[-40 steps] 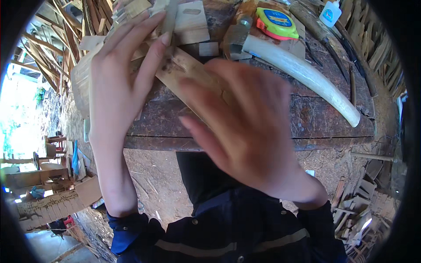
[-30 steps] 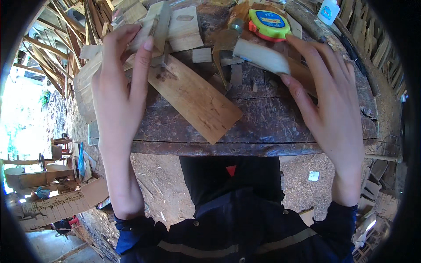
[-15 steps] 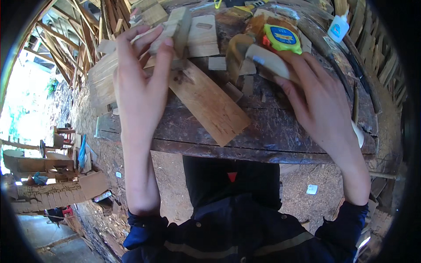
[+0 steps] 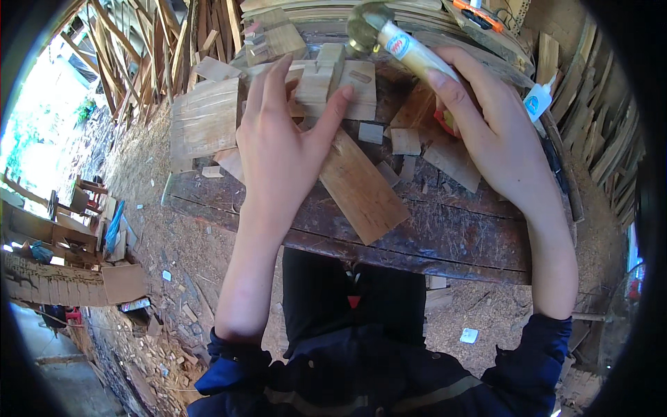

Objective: Assemble small pieces of wood together using glue and a hammer.

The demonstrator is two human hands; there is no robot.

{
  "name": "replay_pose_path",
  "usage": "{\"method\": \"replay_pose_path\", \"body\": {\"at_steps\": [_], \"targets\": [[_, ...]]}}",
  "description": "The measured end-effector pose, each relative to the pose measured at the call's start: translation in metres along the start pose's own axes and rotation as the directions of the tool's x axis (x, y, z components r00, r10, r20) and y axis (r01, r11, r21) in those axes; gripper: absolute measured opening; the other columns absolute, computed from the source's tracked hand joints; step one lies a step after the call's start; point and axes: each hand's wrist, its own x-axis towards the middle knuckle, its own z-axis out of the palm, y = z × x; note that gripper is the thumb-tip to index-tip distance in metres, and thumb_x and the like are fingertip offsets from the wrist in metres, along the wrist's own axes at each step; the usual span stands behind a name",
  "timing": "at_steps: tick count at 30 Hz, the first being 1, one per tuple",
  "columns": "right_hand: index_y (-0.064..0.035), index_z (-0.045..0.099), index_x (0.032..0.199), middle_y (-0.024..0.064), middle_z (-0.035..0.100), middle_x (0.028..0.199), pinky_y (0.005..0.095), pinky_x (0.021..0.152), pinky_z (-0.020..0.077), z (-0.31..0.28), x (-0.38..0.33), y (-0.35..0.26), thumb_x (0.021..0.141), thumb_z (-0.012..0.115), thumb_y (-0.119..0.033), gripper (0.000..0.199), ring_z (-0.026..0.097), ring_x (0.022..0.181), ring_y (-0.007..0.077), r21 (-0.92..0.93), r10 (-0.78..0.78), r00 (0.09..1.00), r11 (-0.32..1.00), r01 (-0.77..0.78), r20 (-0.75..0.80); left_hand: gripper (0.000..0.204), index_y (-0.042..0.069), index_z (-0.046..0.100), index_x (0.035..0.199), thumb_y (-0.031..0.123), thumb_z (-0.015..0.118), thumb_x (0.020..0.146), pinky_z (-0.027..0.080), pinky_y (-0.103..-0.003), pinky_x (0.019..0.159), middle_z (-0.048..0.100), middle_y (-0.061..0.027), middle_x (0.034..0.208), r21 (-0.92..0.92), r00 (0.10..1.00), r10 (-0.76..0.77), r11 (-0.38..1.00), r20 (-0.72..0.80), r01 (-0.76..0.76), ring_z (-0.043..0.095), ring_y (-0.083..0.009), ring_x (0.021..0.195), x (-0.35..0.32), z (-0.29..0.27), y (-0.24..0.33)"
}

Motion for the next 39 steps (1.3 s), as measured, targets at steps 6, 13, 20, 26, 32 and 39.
{"method": "replay_pose_path", "body": {"at_steps": [6, 13, 20, 26, 32, 39], "targets": [[-0.0048, 0.059, 0.139, 0.0022, 0.056, 0.083, 0.0264, 0.065, 0.0455, 0.002, 0.015, -0.02, 0.112, 0.049, -0.032, 0.039, 0.055, 0.07, 0.008, 0.133, -0.045, 0.999, 0.99, 0.049, -0.031, 0.052, -0.007, 0.074, 0.102, 0.044, 0.076, 0.089, 0.057, -0.043, 0.06, 0.067, -0.0197, 0.063, 0.105, 0.988, -0.144, 0.985, 0.063, 0.137, 0.072, -0.0366, 0.062, 0.004, -0.005, 0.009], [-0.0101, 0.057, 0.142, -0.0001, 0.055, 0.083, 0.0235, 0.062, 0.0452, 0.003, 0.032, -0.02, 0.112, 0.049, -0.036, 0.041, 0.051, 0.066, 0.0045, 0.055, -0.117, 0.988, 0.992, 0.112, 0.099, 0.046, -0.002, 0.072, 0.072, 0.043, 0.078, 0.083, 0.056, -0.042, 0.053, 0.063, -0.019, 0.055, 0.179, 0.987, -0.13, 0.978, 0.099, 0.111, 0.068, -0.0377, 0.053, 0.012, -0.007, 0.01], [0.0015, 0.056, 0.13, 0.0012, 0.057, 0.077, 0.021, 0.048, 0.0492, -0.033, 0.061, -0.045, 0.114, 0.039, -0.024, 0.035, 0.052, 0.057, 0.007, 0.309, -0.132, 0.991, 0.941, 0.137, -0.037, 0.047, -0.001, 0.07, 0.065, 0.042, 0.079, 0.082, 0.056, -0.043, 0.053, 0.062, -0.02, 0.055, 0.242, 0.979, -0.153, 0.963, 0.137, 0.117, 0.067, -0.0378, 0.052, 0.015, -0.011, 0.01], [-0.0013, 0.058, 0.125, 0.0018, 0.059, 0.08, 0.0236, 0.054, 0.0535, -0.007, 0.053, -0.053, 0.114, 0.037, -0.022, 0.031, 0.054, 0.06, 0.009, -0.288, 0.057, 0.952, 0.957, 0.034, 0.301, 0.045, -0.003, 0.075, 0.078, 0.041, 0.08, 0.085, 0.052, -0.042, 0.053, 0.062, -0.0174, 0.054, 0.23, 0.974, -0.115, 0.971, 0.195, 0.069, 0.066, -0.0354, 0.051, 0.017, -0.012, 0.005], [-0.0029, 0.058, 0.124, 0.0002, 0.058, 0.077, 0.0204, 0.045, 0.0471, -0.019, 0.063, -0.043, 0.113, 0.039, -0.023, 0.03, 0.05, 0.054, 0.0079, 0.055, 0.003, 1.0, 0.998, -0.001, -0.027, 0.046, -0.003, 0.07, 0.064, 0.039, 0.081, 0.08, 0.056, -0.043, 0.053, 0.063, -0.0206, 0.056, 0.198, 0.985, -0.097, 0.978, 0.141, 0.068, 0.068, -0.0376, 0.053, 0.017, -0.009, 0.004], [-0.0033, 0.057, 0.122, -0.0002, 0.057, 0.074, 0.0191, 0.04, 0.0433, 0.009, 0.071, 0.016, 0.113, 0.037, -0.027, 0.032, 0.048, 0.05, 0.0068, 0.066, -0.186, 0.978, 0.979, 0.193, -0.096, 0.045, -0.002, 0.07, 0.064, 0.039, 0.081, 0.08, 0.056, -0.043, 0.053, 0.063, -0.0197, 0.055, 0.176, 0.981, -0.114, 0.981, 0.159, 0.086, 0.067, -0.0369, 0.051, 0.019, -0.01, 0.008]]}}
